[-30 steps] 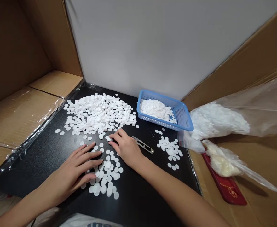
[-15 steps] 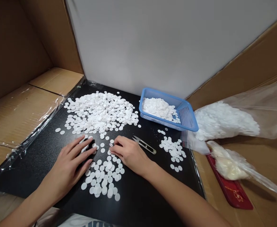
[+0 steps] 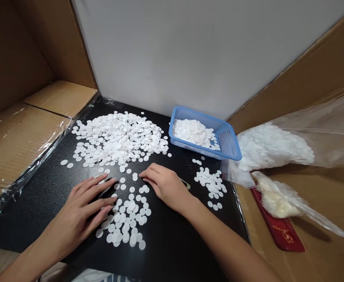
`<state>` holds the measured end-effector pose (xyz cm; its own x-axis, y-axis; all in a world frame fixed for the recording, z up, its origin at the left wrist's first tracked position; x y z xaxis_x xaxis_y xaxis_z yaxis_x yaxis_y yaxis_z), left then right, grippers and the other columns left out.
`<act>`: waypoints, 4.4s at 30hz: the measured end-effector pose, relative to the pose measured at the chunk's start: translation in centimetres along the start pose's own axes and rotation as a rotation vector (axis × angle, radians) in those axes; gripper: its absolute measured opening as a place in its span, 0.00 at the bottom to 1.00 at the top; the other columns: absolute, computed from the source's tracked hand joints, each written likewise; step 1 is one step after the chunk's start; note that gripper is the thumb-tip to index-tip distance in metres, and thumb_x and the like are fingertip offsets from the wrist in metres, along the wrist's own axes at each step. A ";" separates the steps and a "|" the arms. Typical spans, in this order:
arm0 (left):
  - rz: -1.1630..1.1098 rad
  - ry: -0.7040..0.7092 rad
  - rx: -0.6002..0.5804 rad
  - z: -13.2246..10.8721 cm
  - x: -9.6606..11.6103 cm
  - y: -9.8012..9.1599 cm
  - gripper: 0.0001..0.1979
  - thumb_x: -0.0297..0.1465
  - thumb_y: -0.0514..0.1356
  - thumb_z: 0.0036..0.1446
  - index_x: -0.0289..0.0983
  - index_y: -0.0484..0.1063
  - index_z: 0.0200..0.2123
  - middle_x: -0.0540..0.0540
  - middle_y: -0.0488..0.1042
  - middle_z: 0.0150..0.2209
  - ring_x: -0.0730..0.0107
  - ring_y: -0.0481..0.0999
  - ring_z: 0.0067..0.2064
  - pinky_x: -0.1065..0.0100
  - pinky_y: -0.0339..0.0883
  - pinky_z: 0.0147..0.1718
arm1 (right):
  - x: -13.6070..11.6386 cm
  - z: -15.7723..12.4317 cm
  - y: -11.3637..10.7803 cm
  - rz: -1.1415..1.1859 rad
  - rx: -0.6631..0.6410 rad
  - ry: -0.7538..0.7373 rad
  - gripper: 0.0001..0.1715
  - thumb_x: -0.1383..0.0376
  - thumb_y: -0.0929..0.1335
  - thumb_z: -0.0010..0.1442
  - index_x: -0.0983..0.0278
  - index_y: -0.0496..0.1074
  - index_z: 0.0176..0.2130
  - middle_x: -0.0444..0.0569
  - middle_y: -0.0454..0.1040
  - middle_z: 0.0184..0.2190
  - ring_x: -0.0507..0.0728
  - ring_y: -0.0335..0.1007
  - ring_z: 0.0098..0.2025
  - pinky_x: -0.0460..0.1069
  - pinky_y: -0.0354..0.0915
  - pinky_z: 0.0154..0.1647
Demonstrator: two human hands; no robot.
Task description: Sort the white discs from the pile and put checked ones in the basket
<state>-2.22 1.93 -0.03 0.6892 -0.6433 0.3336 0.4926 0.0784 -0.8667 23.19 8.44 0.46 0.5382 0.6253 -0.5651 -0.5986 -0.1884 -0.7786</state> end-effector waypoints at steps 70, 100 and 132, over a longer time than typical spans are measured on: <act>-0.158 0.099 -0.065 0.6 0.6 -0.1 0.11 0.26 0.56 0.66 0.40 0.75 0.48 0.45 0.79 0.45 0.61 0.76 0.51 0.59 0.70 0.51 | -1.4 1.2 1.4 0.041 0.003 0.349 0.09 0.72 0.72 0.58 0.61 0.71 0.29 0.42 0.73 0.32 0.55 0.71 0.37 0.54 0.61 0.46; -0.172 0.108 -0.050 0.3 0.5 -0.5 0.10 0.26 0.56 0.68 0.39 0.73 0.49 0.44 0.78 0.45 0.62 0.75 0.50 0.59 0.70 0.51 | 2.4 -4.4 -5.3 -0.221 0.128 0.390 0.09 0.67 0.64 0.65 0.59 0.72 0.34 0.46 0.77 0.30 0.58 0.74 0.30 0.51 0.67 0.31; -0.011 0.077 -0.102 1.0 2.4 2.1 0.17 0.39 0.54 0.69 0.39 0.69 0.56 0.39 0.70 0.62 0.53 0.68 0.64 0.49 0.68 0.59 | -1.0 -0.4 0.3 -0.050 0.159 0.043 0.05 0.72 0.69 0.64 0.63 0.75 0.36 0.49 0.71 0.34 0.57 0.68 0.38 0.52 0.68 0.41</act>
<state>0.98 1.31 -0.74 0.6392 -0.7005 0.3172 0.4405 -0.0046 -0.8977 22.69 7.45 0.67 0.5920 0.5976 -0.5408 -0.6553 -0.0337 -0.7546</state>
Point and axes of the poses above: each hand's wrist, its own z-axis towards the middle knuckle, its own y-axis out of the palm, x = y × z, the point moved 1 cm from there along z, towards the middle knuckle
